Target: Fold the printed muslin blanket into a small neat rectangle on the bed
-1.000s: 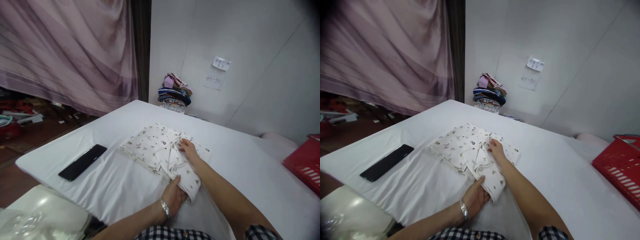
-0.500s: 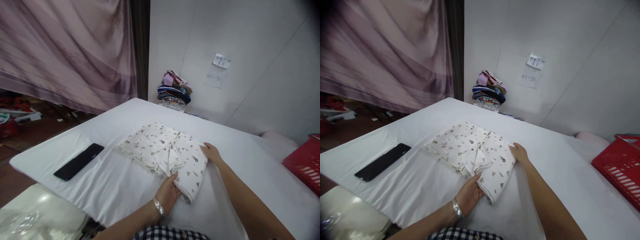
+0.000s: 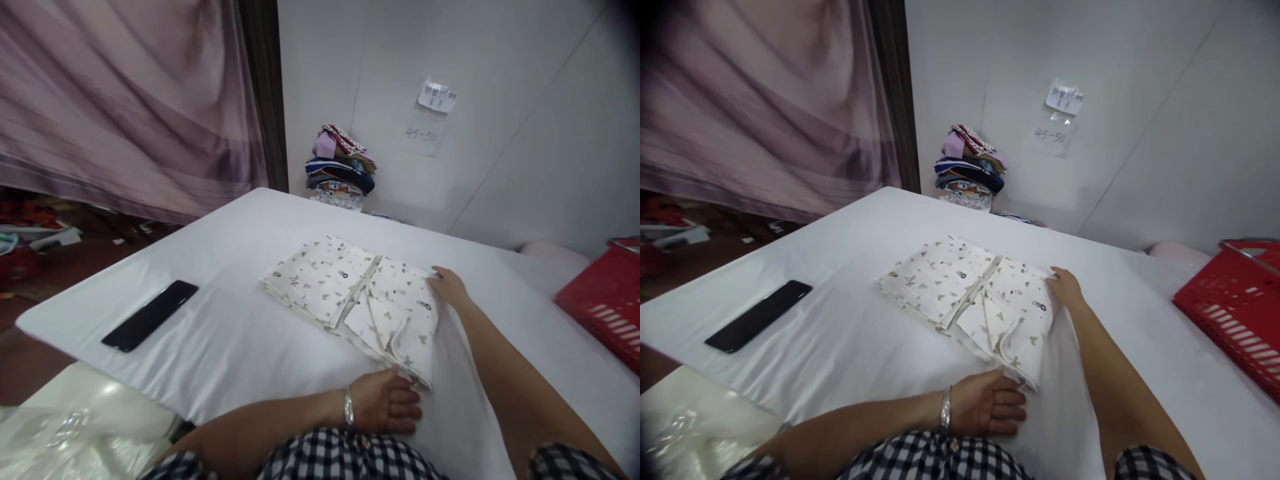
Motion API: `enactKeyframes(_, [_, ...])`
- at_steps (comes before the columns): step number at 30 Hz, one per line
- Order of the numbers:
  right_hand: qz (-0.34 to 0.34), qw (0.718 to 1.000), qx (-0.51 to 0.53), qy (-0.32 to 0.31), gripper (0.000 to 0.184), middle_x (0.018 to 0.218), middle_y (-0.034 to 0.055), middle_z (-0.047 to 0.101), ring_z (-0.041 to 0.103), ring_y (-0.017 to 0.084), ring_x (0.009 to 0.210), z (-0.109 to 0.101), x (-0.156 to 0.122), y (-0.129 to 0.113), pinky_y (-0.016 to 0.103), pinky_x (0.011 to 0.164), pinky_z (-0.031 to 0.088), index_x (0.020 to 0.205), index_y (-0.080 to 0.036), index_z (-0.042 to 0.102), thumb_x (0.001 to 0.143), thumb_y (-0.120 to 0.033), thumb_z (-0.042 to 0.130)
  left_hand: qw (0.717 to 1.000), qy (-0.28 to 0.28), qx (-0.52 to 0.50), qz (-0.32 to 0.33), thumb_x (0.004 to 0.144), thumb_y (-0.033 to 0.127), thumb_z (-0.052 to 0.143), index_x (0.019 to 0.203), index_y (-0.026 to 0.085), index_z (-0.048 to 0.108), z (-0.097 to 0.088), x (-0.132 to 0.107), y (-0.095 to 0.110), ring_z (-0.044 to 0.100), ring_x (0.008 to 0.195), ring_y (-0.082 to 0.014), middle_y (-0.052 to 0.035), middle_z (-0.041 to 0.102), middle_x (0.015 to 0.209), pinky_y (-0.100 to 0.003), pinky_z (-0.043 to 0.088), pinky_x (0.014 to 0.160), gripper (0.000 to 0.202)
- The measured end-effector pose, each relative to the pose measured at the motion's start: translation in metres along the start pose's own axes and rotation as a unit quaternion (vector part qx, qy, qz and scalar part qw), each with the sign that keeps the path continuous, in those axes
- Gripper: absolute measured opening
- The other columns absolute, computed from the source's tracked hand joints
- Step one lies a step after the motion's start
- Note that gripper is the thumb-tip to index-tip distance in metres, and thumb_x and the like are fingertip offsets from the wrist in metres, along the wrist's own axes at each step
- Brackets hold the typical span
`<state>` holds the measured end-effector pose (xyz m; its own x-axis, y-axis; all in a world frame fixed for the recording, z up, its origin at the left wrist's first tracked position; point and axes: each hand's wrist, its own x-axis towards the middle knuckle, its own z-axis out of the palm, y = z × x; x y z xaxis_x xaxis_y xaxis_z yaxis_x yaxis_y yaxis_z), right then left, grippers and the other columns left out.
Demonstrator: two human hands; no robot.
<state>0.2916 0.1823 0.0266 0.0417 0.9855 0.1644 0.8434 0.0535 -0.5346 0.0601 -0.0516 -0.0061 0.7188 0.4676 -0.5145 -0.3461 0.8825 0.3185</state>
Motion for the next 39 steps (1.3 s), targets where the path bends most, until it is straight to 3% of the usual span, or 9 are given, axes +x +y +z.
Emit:
enactKeyframes(5, [-0.052, 0.997, 0.029, 0.056, 0.032, 0.107, 0.0079, 0.060, 0.052, 0.022, 0.099, 0.004, -0.048, -0.016, 0.032, 0.084, 0.041, 0.101, -0.019, 0.063, 0.077, -0.032, 0.047, 0.997, 0.026, 0.060, 0.028, 0.066, 0.045, 0.066, 0.093, 0.012, 0.056, 0.000, -0.023, 0.015, 0.062, 0.085, -0.0210, -0.0132, 0.059, 0.106, -0.036, 0.043, 0.083, 0.043])
enactKeyframes(9, [-0.046, 0.993, 0.089, -0.058, 0.033, 0.081, 0.0036, 0.065, 0.056, 0.018, 0.071, 0.007, -0.099, -0.048, 0.030, 0.068, 0.044, 0.098, -0.021, 0.064, 0.080, -0.041, 0.046, 0.954, 0.129, 0.233, 0.136, 0.071, 0.042, 0.060, 0.093, 0.013, 0.057, -0.005, -0.046, 0.039, 0.061, 0.065, -0.0156, -0.0095, 0.065, 0.088, -0.028, 0.044, 0.062, 0.036])
enactKeyframes(11, [-0.039, 0.987, 0.089, -0.125, 0.039, 0.075, 0.0021, 0.063, 0.055, 0.017, 0.065, 0.009, -0.118, -0.060, 0.030, 0.063, 0.043, 0.108, -0.022, 0.061, 0.080, -0.045, 0.047, 0.883, 0.207, 0.358, 0.223, 0.075, 0.039, 0.055, 0.089, 0.015, 0.059, -0.013, -0.051, 0.051, 0.057, 0.059, -0.0129, -0.0060, 0.064, 0.080, -0.026, 0.043, 0.057, 0.028])
enactKeyframes(16, [-0.034, 0.968, 0.163, -0.189, 0.051, 0.092, 0.0015, 0.061, 0.053, 0.014, 0.067, 0.022, -0.143, -0.088, 0.028, 0.062, 0.044, 0.125, -0.027, 0.048, 0.076, -0.039, 0.054, 0.584, 0.348, 0.615, 0.399, 0.079, 0.029, 0.049, 0.095, 0.021, 0.059, -0.037, -0.057, 0.075, 0.056, 0.076, -0.0149, -0.0030, 0.063, 0.088, -0.028, 0.043, 0.072, 0.020])
enactKeyframes(18, [-0.025, 0.946, 0.257, -0.195, 0.055, 0.107, 0.0038, 0.056, 0.054, 0.014, 0.073, 0.028, -0.152, -0.101, 0.028, 0.062, 0.046, 0.130, -0.028, 0.041, 0.077, -0.034, 0.054, 0.534, 0.376, 0.645, 0.398, 0.080, 0.027, 0.048, 0.097, 0.021, 0.058, -0.042, -0.059, 0.079, 0.056, 0.078, -0.0153, -0.0027, 0.062, 0.090, -0.028, 0.043, 0.072, 0.021])
enactKeyframes(23, [-0.149, 0.882, 0.340, -0.290, 0.049, 0.120, 0.0036, 0.054, 0.053, 0.018, 0.102, 0.034, -0.173, -0.128, 0.032, 0.080, 0.048, 0.128, -0.031, 0.044, 0.080, -0.029, 0.054, 0.566, 0.379, 0.629, 0.375, 0.083, 0.031, 0.045, 0.094, 0.021, 0.059, -0.049, -0.061, 0.080, 0.058, 0.074, -0.0149, -0.0013, 0.064, 0.083, -0.027, 0.043, 0.070, 0.020])
enactKeyframes(26, [-0.191, 0.917, 0.265, -0.229, 0.036, 0.118, 0.0042, 0.056, 0.052, 0.019, 0.106, 0.037, -0.172, -0.127, 0.036, 0.091, 0.043, 0.120, -0.028, 0.053, 0.085, -0.031, 0.047, 0.582, 0.372, 0.608, 0.392, 0.085, 0.032, 0.042, 0.096, 0.021, 0.059, -0.053, -0.063, 0.080, 0.058, 0.071, -0.0138, -0.0004, 0.065, 0.082, -0.025, 0.044, 0.069, 0.023])
enactKeyframes(32, [-0.237, 0.939, 0.045, -0.244, 0.046, 0.138, 0.0067, 0.038, 0.026, 0.026, 0.130, 0.045, -0.161, -0.110, 0.049, 0.106, 0.022, 0.127, -0.021, 0.048, 0.084, -0.035, 0.047, 0.489, 0.390, 0.703, 0.339, 0.086, 0.036, 0.040, 0.105, 0.022, 0.055, -0.038, -0.058, 0.093, 0.059, 0.079, -0.0155, -0.0028, 0.064, 0.094, -0.027, 0.044, 0.074, 0.028])
enactKeyframes(39, [-0.159, 0.977, 0.079, -0.122, 0.031, 0.110, 0.0043, 0.062, 0.057, 0.019, 0.100, 0.031, -0.097, -0.106, 0.035, 0.089, 0.045, 0.107, -0.022, 0.063, 0.083, -0.031, 0.045, 0.414, 0.394, 0.797, 0.197, 0.086, 0.038, 0.038, 0.101, 0.018, 0.051, -0.012, -0.039, 0.103, 0.061, 0.082, -0.0222, -0.0081, 0.058, 0.100, -0.033, 0.046, 0.067, 0.028])
